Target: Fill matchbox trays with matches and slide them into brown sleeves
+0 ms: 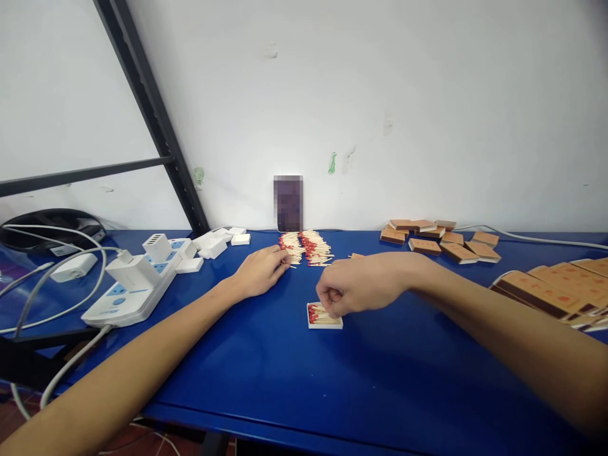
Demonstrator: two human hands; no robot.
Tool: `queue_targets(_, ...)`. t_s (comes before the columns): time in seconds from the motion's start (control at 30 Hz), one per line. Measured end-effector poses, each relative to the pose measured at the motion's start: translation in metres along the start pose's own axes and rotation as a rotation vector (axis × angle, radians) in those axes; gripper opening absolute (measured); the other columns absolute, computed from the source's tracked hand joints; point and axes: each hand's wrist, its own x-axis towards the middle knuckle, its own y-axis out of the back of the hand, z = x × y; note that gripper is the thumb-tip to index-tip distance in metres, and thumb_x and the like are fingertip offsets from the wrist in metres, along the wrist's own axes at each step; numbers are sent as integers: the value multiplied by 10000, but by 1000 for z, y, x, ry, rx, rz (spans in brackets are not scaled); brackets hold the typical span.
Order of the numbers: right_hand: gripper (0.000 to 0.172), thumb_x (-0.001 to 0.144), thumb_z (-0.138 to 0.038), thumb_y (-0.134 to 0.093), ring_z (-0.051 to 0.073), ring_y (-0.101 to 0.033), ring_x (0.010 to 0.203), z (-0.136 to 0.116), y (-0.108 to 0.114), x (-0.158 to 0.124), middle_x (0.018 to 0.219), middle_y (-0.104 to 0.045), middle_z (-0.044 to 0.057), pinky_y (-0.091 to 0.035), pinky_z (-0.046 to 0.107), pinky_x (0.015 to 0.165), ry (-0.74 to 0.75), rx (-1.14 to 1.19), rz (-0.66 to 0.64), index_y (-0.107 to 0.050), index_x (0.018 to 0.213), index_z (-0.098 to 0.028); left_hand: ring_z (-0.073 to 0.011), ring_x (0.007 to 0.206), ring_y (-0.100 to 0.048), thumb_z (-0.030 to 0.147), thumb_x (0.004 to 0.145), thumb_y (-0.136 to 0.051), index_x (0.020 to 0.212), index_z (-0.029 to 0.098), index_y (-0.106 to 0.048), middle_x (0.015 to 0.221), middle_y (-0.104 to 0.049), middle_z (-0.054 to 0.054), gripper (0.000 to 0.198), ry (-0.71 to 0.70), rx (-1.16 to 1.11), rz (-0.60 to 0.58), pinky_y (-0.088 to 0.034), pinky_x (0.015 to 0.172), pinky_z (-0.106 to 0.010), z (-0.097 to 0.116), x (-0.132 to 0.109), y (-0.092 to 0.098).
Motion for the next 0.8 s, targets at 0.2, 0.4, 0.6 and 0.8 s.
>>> queue_targets(0.2, 127, 800, -206, -530, 148, -583, 684, 2, 2, 0, 784, -685, -4, -363, 268, 613, 25, 29, 0, -654, 823, -189, -207, 861, -513, 224, 959, -370, 885, 181, -505, 907, -538, -61, 161, -46, -18, -50, -416, 789, -334, -3, 1, -2)
queue_targets(0.4, 123, 801, -253, -559, 145, -573, 676, 1, 3, -3, 785, -676, 2, -356, 261, 571, 19, 17, 19, -656, 817, -178, -219, 832, -480, 242, 982, -313, 887, 177, -483, 910, -528, -76, 206, -33, 4, -52, -393, 768, -368, 11, -2, 8)
queue_targets(0.6, 129, 818, -204, -517, 152, -548, 618, 20, 12, -11, 741, -650, 24, -352, 269, 545, -220, -157, 233, -642, 808, -174, -193, 843, -472, 274, 994, -321, 906, 193, -495, 926, -547, -48, 210, -96, -163, -48, -378, 782, -357, 60, -15, 21)
queue_targets(0.8, 188, 879, -232, -506, 247, -648, 831, 44, -2, 16, 1009, -690, 126, -386, 292, 597, -372, -381, 406, -647, 985, -167, -173, 825, -492, 255, 984, -361, 895, 190, -496, 916, -560, -35, 174, -223, -205, -114, -387, 794, -335, 87, -25, 22)
